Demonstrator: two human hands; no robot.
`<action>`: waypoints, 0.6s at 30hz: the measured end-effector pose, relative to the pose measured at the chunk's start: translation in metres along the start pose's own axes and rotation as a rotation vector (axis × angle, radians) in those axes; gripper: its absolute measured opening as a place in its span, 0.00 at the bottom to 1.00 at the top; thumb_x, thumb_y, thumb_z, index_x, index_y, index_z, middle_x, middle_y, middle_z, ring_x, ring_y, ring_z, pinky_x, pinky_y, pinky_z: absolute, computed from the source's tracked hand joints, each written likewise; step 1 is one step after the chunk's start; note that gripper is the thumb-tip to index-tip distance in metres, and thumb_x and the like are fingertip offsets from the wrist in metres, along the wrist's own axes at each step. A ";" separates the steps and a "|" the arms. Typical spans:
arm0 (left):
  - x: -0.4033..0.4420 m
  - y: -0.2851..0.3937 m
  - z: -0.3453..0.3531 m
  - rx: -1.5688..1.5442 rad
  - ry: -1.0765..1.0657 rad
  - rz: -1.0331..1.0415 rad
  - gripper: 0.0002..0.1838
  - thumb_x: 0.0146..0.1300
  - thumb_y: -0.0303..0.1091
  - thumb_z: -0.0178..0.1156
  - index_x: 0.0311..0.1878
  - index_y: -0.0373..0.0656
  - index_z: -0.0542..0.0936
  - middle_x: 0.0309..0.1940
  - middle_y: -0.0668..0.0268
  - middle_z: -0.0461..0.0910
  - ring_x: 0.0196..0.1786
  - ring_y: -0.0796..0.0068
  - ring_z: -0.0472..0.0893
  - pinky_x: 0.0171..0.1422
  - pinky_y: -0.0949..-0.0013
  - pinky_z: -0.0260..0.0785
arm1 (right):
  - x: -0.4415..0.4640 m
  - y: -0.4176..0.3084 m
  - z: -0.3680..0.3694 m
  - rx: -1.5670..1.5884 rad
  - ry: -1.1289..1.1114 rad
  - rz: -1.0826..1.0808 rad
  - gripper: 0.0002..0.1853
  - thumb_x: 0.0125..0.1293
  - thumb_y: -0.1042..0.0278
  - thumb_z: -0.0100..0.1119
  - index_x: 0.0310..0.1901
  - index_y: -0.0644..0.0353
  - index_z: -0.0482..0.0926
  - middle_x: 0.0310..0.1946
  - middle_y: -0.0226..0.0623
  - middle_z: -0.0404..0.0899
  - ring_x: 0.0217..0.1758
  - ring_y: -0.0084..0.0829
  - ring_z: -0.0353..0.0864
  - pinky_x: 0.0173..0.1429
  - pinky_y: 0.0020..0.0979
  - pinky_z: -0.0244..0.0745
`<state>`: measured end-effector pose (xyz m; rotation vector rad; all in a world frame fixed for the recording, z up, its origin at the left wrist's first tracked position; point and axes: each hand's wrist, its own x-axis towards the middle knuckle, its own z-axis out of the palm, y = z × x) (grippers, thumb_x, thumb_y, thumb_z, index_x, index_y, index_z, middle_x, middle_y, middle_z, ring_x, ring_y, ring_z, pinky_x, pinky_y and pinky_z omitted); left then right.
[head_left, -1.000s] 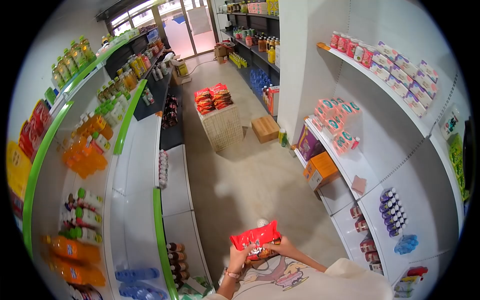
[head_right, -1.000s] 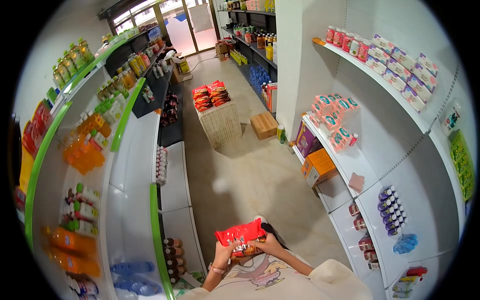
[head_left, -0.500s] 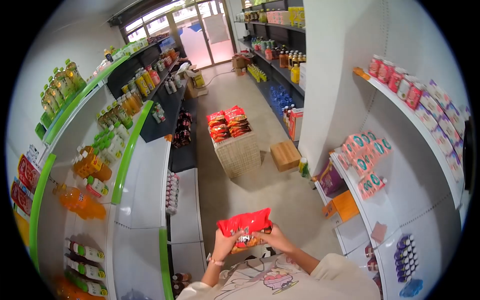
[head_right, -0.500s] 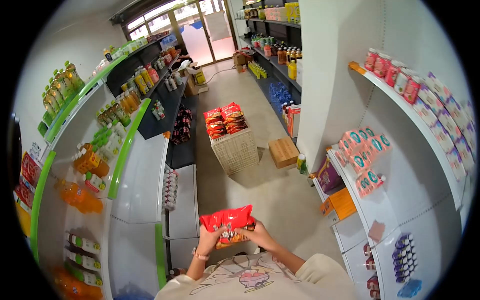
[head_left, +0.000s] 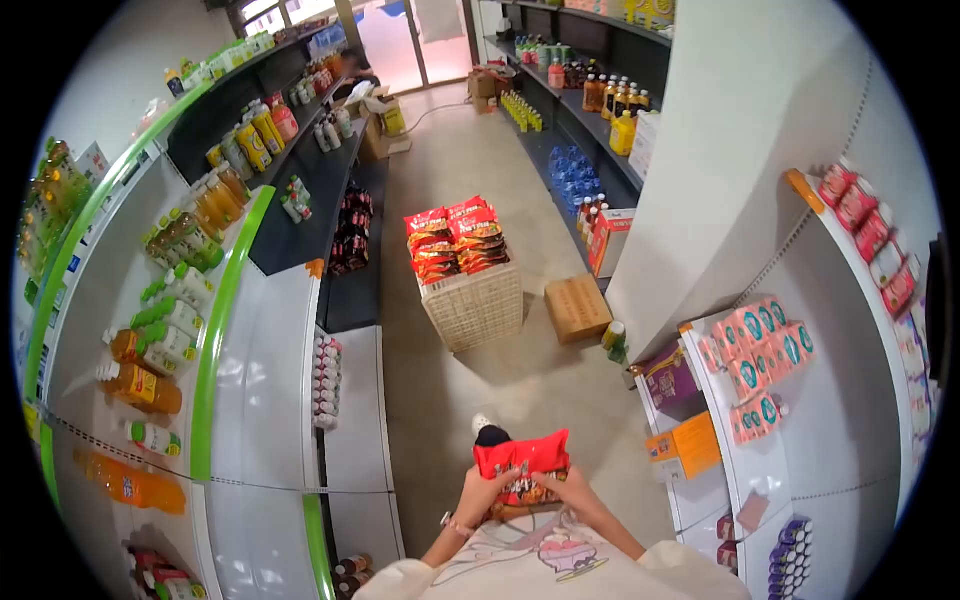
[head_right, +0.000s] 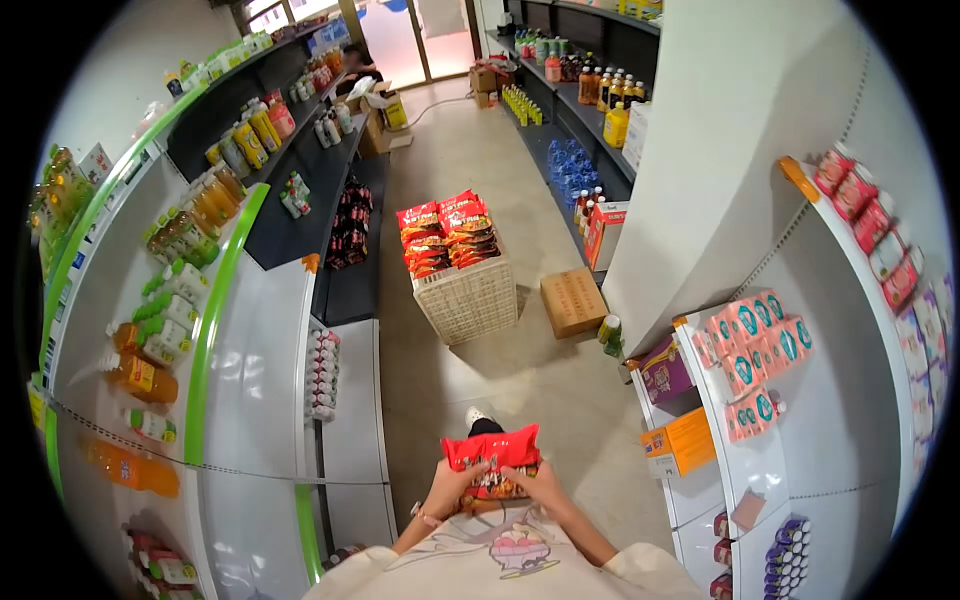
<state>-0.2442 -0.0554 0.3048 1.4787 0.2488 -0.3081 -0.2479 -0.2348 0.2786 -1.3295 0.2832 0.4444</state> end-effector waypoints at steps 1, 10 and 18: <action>0.023 0.007 -0.003 -0.069 -0.055 0.003 0.16 0.55 0.27 0.64 0.47 0.34 0.76 0.39 0.66 0.80 0.39 0.81 0.78 0.44 0.74 0.72 | 0.016 -0.011 0.002 0.028 0.005 0.039 0.24 0.54 0.61 0.68 0.49 0.64 0.74 0.41 0.33 0.79 0.43 0.21 0.76 0.48 0.26 0.72; 0.272 0.136 -0.021 -0.149 -0.201 0.182 0.19 0.54 0.31 0.66 0.48 0.34 0.75 0.39 0.65 0.81 0.39 0.82 0.78 0.42 0.74 0.73 | 0.219 -0.183 0.011 -0.137 0.043 -0.173 0.22 0.57 0.62 0.65 0.51 0.61 0.72 0.44 0.32 0.78 0.42 0.19 0.78 0.44 0.24 0.74; 0.377 0.170 -0.069 -0.049 -0.060 0.141 0.21 0.53 0.31 0.67 0.49 0.34 0.75 0.39 0.65 0.81 0.38 0.82 0.78 0.42 0.75 0.73 | 0.347 -0.225 0.048 0.009 -0.047 -0.070 0.23 0.57 0.65 0.64 0.53 0.63 0.70 0.46 0.35 0.77 0.44 0.23 0.78 0.49 0.26 0.73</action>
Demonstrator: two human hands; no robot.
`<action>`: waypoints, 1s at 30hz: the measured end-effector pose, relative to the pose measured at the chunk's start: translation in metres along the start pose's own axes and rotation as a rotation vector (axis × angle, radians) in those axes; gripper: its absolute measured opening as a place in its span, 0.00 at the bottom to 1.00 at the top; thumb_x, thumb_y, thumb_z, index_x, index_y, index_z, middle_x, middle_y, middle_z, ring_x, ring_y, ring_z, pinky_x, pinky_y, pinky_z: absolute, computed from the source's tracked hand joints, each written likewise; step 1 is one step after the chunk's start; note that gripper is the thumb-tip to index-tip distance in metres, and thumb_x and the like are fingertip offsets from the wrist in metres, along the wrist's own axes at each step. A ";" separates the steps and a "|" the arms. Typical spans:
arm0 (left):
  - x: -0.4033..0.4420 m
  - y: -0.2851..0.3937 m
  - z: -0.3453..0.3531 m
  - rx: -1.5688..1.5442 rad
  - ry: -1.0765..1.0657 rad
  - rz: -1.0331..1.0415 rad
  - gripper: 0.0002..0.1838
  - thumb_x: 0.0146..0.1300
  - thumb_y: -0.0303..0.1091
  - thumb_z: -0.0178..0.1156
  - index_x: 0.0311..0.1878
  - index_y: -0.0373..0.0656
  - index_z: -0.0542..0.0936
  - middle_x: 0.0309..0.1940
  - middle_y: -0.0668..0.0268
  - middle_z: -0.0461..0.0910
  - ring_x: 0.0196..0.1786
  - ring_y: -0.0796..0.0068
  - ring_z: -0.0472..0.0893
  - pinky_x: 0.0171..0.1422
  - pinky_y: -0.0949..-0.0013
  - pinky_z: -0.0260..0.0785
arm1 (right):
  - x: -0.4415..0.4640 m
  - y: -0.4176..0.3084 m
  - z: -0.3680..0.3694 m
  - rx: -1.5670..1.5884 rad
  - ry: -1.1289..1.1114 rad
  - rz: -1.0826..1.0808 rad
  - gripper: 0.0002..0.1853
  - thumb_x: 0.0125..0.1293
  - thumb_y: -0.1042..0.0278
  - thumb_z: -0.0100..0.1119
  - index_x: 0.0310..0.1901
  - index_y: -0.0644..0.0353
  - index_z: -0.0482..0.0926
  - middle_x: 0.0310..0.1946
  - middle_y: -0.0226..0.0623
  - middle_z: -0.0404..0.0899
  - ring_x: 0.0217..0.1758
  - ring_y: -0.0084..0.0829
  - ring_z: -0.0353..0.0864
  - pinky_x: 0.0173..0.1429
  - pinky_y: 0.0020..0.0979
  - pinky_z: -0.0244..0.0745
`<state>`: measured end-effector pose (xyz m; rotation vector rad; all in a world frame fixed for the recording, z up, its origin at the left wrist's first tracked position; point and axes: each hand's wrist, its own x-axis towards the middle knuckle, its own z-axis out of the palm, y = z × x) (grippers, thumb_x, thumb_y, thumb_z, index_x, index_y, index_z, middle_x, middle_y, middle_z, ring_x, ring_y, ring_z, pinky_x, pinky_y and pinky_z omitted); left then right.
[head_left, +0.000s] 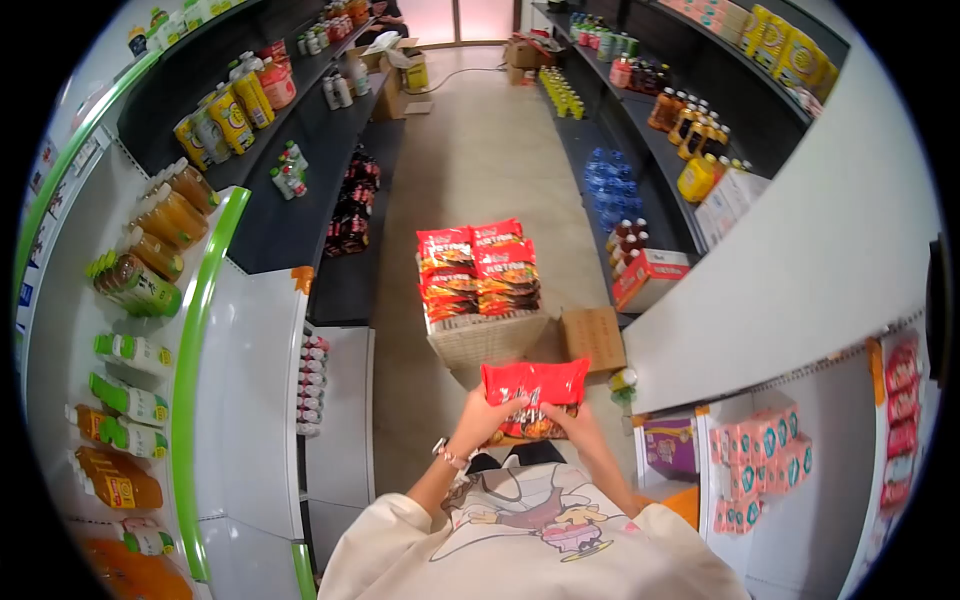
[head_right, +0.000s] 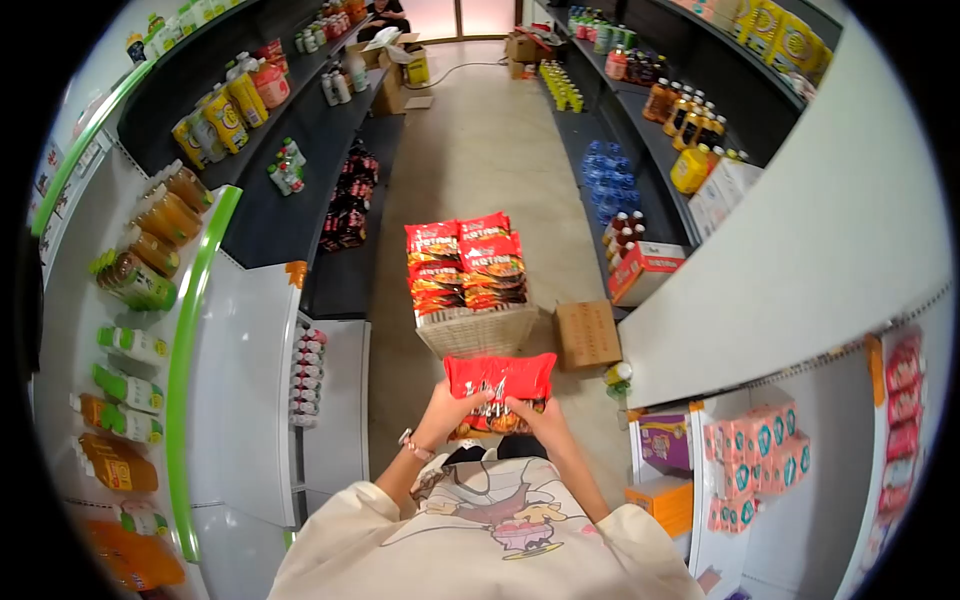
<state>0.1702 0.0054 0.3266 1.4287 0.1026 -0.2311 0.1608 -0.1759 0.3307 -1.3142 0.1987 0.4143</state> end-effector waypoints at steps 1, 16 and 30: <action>0.005 0.000 -0.008 -0.022 0.040 -0.067 0.20 0.53 0.31 0.67 0.48 0.34 0.75 0.39 0.65 0.80 0.39 0.82 0.78 0.42 0.75 0.73 | 0.016 0.004 0.004 -0.024 -0.035 0.032 0.23 0.58 0.66 0.64 0.53 0.63 0.69 0.46 0.35 0.77 0.45 0.23 0.78 0.49 0.26 0.73; 0.187 -0.021 -0.070 -0.221 0.631 -0.207 0.16 0.65 0.29 0.54 0.54 0.35 0.72 0.45 0.67 0.78 0.46 0.81 0.75 0.53 0.75 0.67 | 0.325 -0.027 0.019 -0.057 -0.431 0.342 0.28 0.62 0.63 0.60 0.60 0.58 0.59 0.42 0.34 0.75 0.46 0.24 0.76 0.40 0.27 0.79; 0.473 -0.134 -0.244 0.368 0.610 -0.089 0.17 0.65 0.31 0.52 0.53 0.31 0.72 0.42 0.57 0.80 0.43 0.74 0.77 0.48 0.71 0.69 | 0.508 0.055 -0.090 -0.706 0.227 -0.050 0.28 0.59 0.62 0.60 0.55 0.68 0.61 0.47 0.50 0.70 0.54 0.43 0.68 0.57 0.38 0.64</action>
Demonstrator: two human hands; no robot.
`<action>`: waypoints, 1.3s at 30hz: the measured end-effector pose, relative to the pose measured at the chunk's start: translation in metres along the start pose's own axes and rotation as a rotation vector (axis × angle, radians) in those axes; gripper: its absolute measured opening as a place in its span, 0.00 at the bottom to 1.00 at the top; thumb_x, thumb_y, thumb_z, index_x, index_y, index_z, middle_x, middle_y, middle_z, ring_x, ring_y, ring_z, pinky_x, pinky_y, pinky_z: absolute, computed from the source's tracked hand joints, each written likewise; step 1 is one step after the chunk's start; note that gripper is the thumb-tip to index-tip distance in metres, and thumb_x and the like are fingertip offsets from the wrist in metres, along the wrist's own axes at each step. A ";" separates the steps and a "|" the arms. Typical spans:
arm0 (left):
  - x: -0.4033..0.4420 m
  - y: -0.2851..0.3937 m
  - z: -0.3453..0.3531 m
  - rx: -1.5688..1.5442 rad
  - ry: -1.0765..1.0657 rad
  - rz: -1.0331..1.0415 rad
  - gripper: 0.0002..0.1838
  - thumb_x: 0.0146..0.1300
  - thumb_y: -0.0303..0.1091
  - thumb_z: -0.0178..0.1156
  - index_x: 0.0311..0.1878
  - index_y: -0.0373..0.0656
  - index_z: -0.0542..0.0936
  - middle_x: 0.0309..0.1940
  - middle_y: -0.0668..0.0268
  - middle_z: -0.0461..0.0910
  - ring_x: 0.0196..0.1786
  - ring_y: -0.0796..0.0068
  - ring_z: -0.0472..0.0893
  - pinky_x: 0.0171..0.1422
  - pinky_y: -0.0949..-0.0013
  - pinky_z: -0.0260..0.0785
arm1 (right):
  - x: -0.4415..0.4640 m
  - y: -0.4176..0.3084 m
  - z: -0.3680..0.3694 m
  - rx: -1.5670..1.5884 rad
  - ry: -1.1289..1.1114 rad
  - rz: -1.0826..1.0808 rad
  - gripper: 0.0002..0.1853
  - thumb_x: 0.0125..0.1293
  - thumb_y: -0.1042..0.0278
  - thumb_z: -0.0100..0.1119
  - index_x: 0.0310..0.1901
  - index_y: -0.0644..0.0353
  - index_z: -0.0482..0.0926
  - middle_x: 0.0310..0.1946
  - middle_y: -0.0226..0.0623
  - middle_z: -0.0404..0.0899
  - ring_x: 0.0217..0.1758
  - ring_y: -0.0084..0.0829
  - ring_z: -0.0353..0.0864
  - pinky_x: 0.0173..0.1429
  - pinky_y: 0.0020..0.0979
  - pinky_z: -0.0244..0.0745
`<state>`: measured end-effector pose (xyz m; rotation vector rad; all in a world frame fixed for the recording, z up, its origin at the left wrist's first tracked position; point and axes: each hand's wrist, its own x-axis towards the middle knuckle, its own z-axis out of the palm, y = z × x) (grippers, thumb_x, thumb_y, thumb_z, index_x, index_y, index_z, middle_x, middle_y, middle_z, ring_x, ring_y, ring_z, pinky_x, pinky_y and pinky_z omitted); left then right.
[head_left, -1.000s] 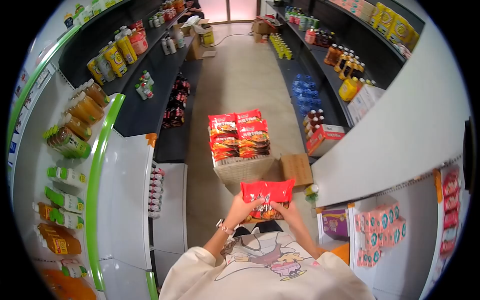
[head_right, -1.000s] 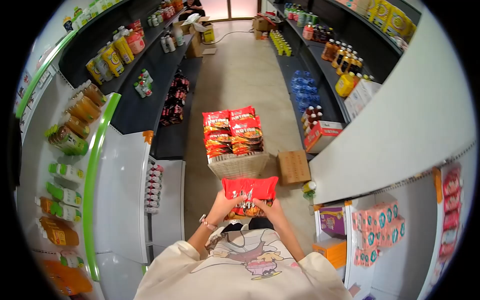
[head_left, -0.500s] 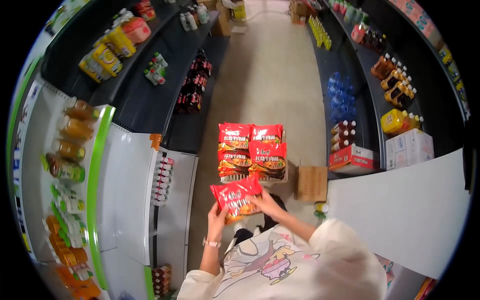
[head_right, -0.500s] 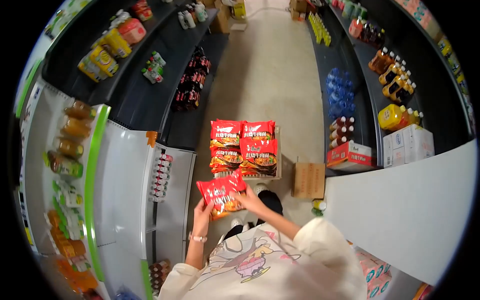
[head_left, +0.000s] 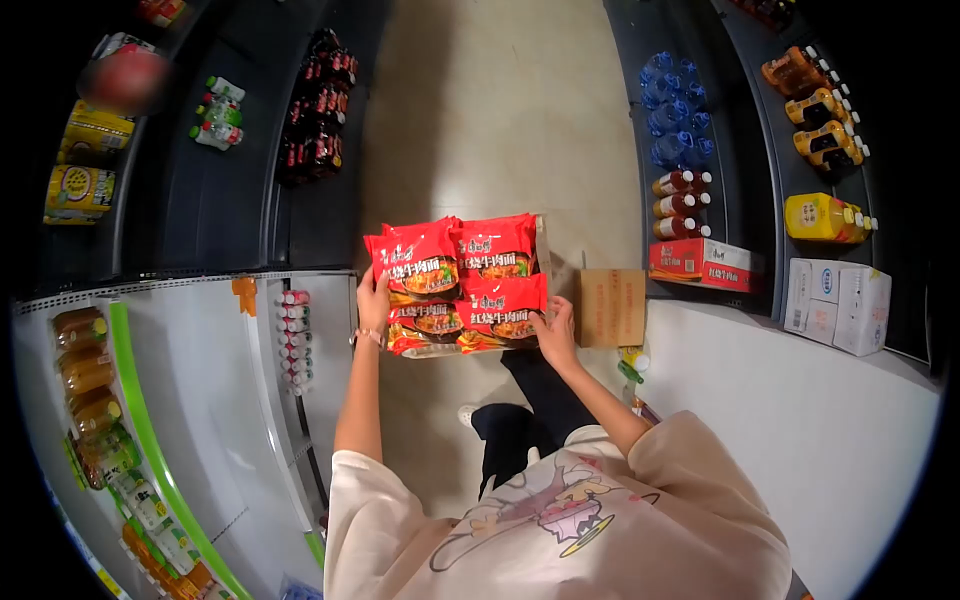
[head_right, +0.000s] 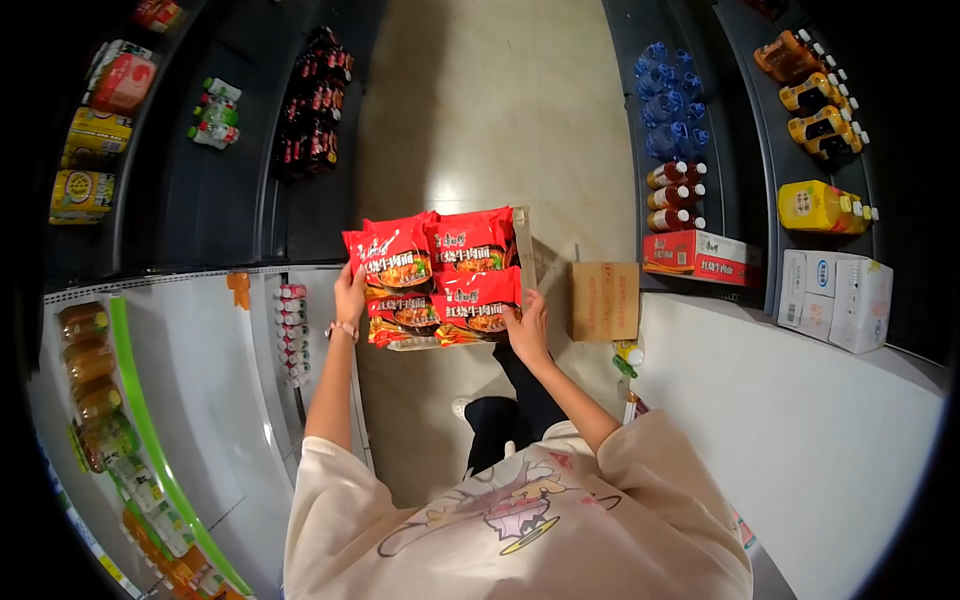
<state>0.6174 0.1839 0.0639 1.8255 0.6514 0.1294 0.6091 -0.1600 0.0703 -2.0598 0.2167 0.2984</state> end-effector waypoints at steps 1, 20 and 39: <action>0.008 -0.007 0.005 0.094 0.024 0.031 0.17 0.64 0.32 0.53 0.53 0.32 0.72 0.42 0.54 0.80 0.43 0.72 0.78 0.48 0.70 0.69 | 0.000 0.005 0.000 -0.006 -0.034 0.069 0.28 0.60 0.61 0.59 0.55 0.68 0.61 0.47 0.51 0.70 0.53 0.43 0.68 0.57 0.38 0.64; -0.276 -0.011 0.016 -0.602 -0.105 -0.557 0.26 0.68 0.53 0.44 0.59 0.43 0.68 0.53 0.67 0.71 0.53 0.75 0.71 0.56 0.69 0.63 | -0.105 -0.092 -0.029 0.296 -0.593 -0.450 0.10 0.52 0.73 0.47 0.34 0.70 0.71 0.35 0.43 0.66 0.38 0.35 0.66 0.45 0.27 0.61; -0.706 -0.028 -0.114 -1.230 1.484 -0.262 0.19 0.62 0.42 0.59 0.46 0.35 0.74 0.39 0.64 0.80 0.39 0.82 0.78 0.43 0.76 0.71 | -0.506 -0.147 0.175 -0.265 -2.004 -0.095 0.19 0.69 0.55 0.44 0.40 0.65 0.76 0.34 0.32 0.79 0.38 0.19 0.77 0.43 0.22 0.71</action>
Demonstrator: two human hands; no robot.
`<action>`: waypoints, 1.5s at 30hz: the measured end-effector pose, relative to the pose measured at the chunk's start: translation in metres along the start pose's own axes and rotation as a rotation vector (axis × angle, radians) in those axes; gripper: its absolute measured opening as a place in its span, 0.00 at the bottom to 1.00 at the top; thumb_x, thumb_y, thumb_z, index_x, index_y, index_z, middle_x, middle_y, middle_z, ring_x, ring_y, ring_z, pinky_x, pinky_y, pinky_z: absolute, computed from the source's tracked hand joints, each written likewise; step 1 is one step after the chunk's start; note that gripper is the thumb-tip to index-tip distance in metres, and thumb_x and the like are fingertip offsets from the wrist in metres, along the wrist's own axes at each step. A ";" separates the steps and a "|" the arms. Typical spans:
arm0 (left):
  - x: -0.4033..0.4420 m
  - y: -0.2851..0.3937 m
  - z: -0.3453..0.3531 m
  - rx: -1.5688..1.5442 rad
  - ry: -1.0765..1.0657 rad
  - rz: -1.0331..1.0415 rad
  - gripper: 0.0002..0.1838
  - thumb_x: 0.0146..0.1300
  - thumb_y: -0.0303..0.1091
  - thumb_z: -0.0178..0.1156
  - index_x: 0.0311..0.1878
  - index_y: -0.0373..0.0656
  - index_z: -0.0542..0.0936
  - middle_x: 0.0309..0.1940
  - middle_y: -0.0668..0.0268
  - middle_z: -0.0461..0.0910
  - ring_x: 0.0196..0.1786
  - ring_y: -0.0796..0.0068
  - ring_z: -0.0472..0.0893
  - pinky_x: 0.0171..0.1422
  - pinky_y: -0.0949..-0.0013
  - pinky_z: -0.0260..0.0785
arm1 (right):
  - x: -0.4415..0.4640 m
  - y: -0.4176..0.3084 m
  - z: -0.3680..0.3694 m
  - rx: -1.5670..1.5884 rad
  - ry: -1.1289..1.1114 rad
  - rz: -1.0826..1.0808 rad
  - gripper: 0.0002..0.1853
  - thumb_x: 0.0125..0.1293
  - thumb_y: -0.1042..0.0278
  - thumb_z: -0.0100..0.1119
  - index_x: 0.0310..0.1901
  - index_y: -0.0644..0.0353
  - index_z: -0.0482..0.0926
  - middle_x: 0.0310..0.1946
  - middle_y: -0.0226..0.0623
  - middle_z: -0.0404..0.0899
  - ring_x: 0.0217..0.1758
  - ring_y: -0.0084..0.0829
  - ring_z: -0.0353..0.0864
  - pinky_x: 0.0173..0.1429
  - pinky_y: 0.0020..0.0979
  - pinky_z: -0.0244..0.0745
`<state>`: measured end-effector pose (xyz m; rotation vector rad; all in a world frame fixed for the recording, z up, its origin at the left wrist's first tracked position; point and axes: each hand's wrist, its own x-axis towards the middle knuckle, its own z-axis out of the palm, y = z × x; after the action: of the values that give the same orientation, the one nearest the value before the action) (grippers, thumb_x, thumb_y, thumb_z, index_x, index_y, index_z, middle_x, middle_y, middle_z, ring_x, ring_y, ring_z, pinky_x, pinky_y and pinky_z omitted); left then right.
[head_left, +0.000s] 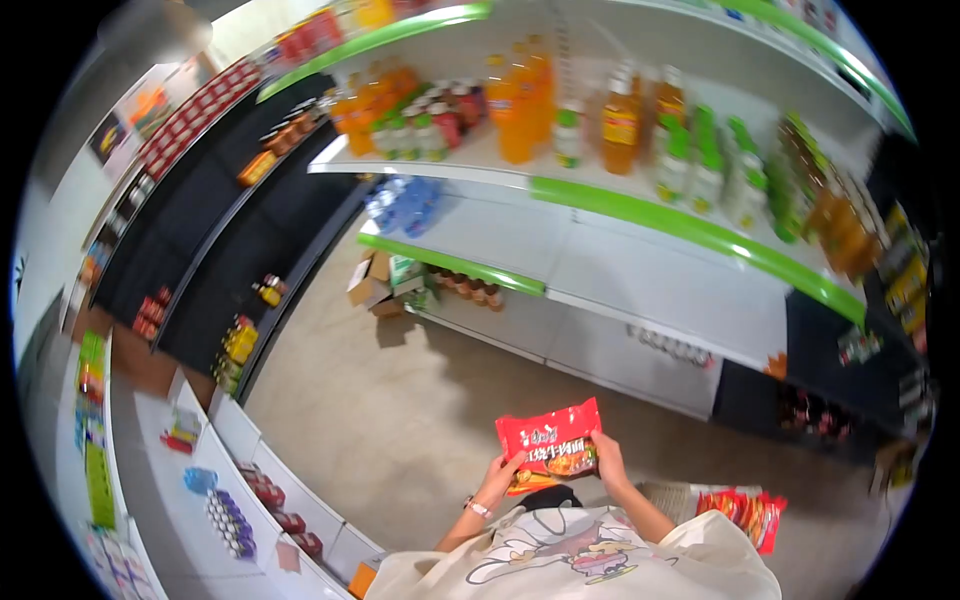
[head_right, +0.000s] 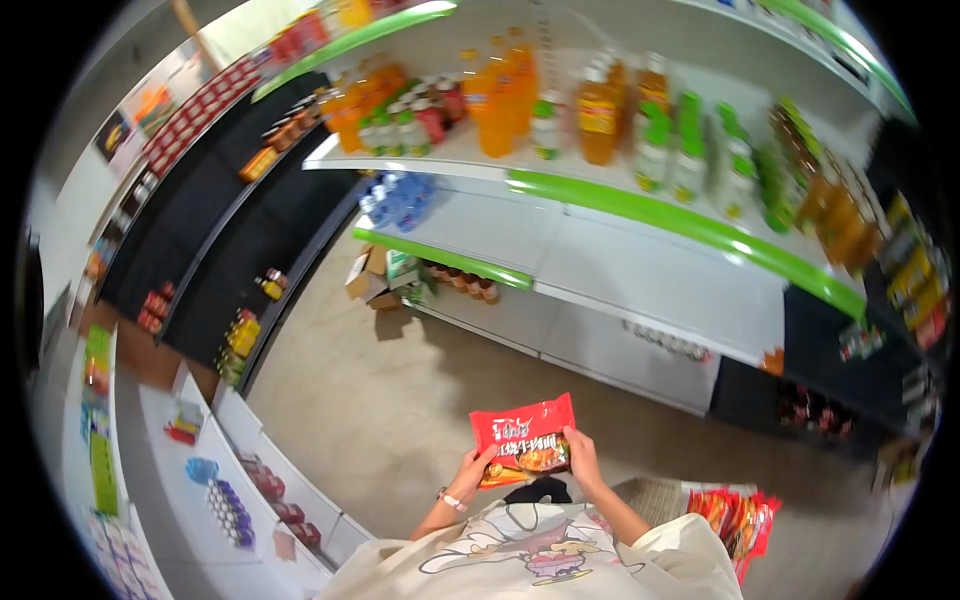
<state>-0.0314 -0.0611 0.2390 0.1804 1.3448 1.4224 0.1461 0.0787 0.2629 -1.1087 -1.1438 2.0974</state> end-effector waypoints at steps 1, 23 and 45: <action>0.001 0.000 -0.020 0.064 0.082 0.009 0.18 0.62 0.42 0.59 0.46 0.35 0.75 0.39 0.65 0.80 0.39 0.83 0.77 0.42 0.76 0.71 | 0.012 0.005 0.015 -0.150 -0.045 -0.076 0.23 0.70 0.51 0.42 0.41 0.67 0.77 0.33 0.32 0.80 0.37 0.17 0.75 0.42 0.22 0.71; 0.038 0.108 -0.243 -0.115 0.629 0.613 0.25 0.70 0.44 0.45 0.62 0.37 0.62 0.58 0.65 0.68 0.57 0.78 0.67 0.64 0.72 0.57 | 0.202 0.070 0.379 -0.071 -0.541 0.401 0.28 0.67 0.41 0.40 0.57 0.57 0.69 0.51 0.36 0.76 0.52 0.32 0.76 0.58 0.35 0.69; 0.065 0.364 -0.481 -0.701 0.439 0.600 0.36 0.60 0.52 0.57 0.64 0.40 0.60 0.58 0.60 0.69 0.58 0.68 0.71 0.63 0.62 0.64 | 0.350 0.013 0.749 0.338 -1.307 0.832 0.16 0.72 0.52 0.37 0.32 0.53 0.67 0.43 0.35 0.71 0.63 0.39 0.62 0.66 0.43 0.60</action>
<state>-0.6154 -0.2051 0.3206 -0.2282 1.0784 2.4690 -0.6732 -0.0045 0.3417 0.1876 -0.6783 3.6776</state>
